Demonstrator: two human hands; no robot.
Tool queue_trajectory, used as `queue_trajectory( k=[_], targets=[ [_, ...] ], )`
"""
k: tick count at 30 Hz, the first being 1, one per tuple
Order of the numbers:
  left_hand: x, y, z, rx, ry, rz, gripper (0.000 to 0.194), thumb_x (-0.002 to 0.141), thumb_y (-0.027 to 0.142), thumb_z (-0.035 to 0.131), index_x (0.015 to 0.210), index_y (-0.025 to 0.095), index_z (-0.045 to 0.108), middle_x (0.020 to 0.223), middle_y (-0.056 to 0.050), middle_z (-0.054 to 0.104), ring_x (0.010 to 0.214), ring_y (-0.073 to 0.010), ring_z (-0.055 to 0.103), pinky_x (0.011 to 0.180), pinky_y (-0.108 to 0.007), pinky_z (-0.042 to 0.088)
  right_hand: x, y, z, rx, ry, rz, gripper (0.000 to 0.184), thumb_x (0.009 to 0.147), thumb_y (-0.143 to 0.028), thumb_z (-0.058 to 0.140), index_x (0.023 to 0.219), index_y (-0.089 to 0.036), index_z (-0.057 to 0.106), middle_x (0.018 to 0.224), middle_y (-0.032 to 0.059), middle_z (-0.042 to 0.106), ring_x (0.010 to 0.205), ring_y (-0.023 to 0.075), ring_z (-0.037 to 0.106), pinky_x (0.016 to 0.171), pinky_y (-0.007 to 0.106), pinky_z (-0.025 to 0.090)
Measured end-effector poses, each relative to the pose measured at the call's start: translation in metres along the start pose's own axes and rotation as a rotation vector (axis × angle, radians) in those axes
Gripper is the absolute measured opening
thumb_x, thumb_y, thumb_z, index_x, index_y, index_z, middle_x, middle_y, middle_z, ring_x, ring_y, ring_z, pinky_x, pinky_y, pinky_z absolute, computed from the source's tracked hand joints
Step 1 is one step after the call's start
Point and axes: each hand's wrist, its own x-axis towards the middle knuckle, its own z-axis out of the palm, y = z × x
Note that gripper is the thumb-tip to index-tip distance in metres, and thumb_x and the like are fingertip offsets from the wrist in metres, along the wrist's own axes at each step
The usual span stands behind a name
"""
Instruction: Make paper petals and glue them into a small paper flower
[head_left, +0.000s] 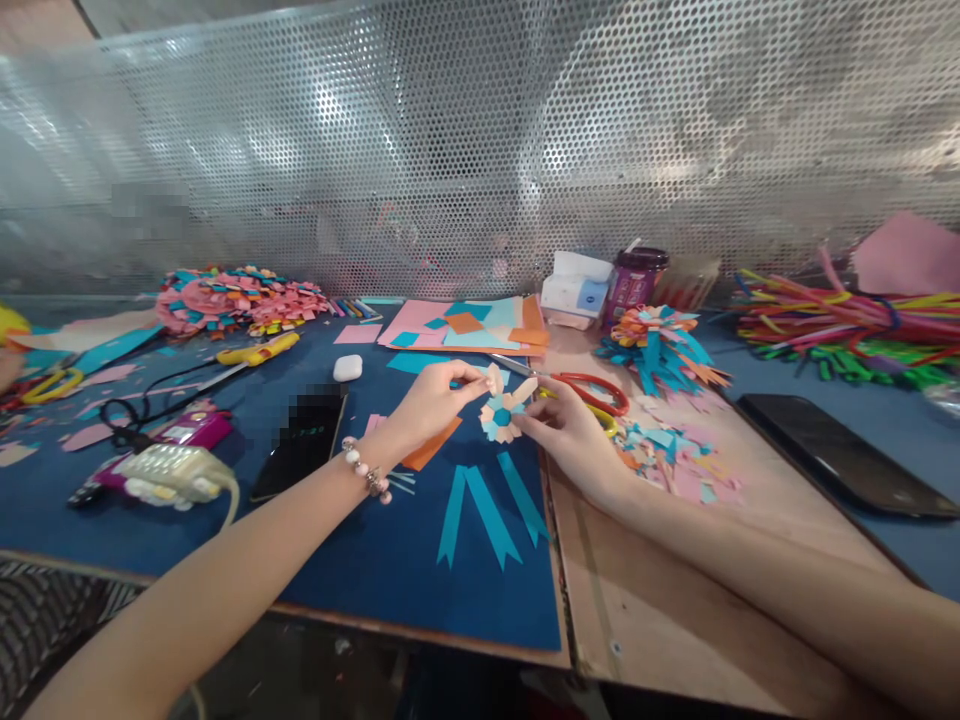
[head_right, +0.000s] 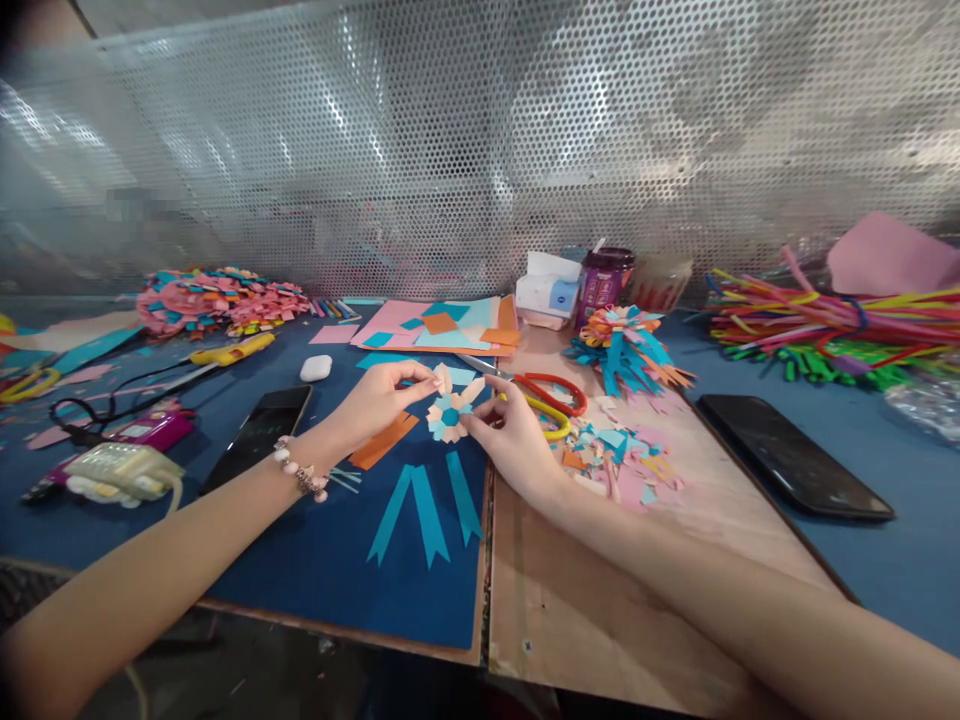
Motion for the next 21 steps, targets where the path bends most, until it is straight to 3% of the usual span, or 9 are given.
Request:
queue_trajectory(
  k=[9,16,21],
  targets=[
    [-0.007,0.0083,0.0029,0.07,-0.137,-0.026,0.033,0.083,0.045,0.055,0.085,0.015,0.067,0.088,-0.005,0.068,0.08,-0.0171,0.058,0.071,-0.029,0.041,-0.0022,-0.0047,-0.0002,0.125,0.109,-0.002,0.056,0.074,-0.033,0.069,0.121,-0.016,0.043,0.07,-0.002,0.062,0.076,0.0181,0.064,0.076,0.034,0.049],
    [-0.0063,0.0044,0.0033,-0.036,-0.089,-0.095,0.029,0.08,0.041,0.058,0.085,0.014,0.068,0.088,-0.006,0.069,0.081,-0.0172,0.059,0.074,-0.03,0.042,-0.0025,-0.0015,0.0017,0.163,0.099,0.015,0.059,0.073,-0.034,0.07,0.122,-0.016,0.042,0.075,-0.0006,0.066,0.079,0.0176,0.065,0.076,0.032,0.049],
    [-0.0061,0.0035,0.0024,-0.017,-0.106,-0.111,0.03,0.08,0.042,0.058,0.087,0.015,0.068,0.09,-0.006,0.069,0.084,-0.0181,0.059,0.076,-0.03,0.042,-0.003,0.0003,0.001,0.138,0.059,-0.006,0.049,0.076,-0.034,0.067,0.117,-0.017,0.048,0.076,0.0,0.065,0.076,0.0161,0.064,0.073,0.03,0.048]
  ],
)
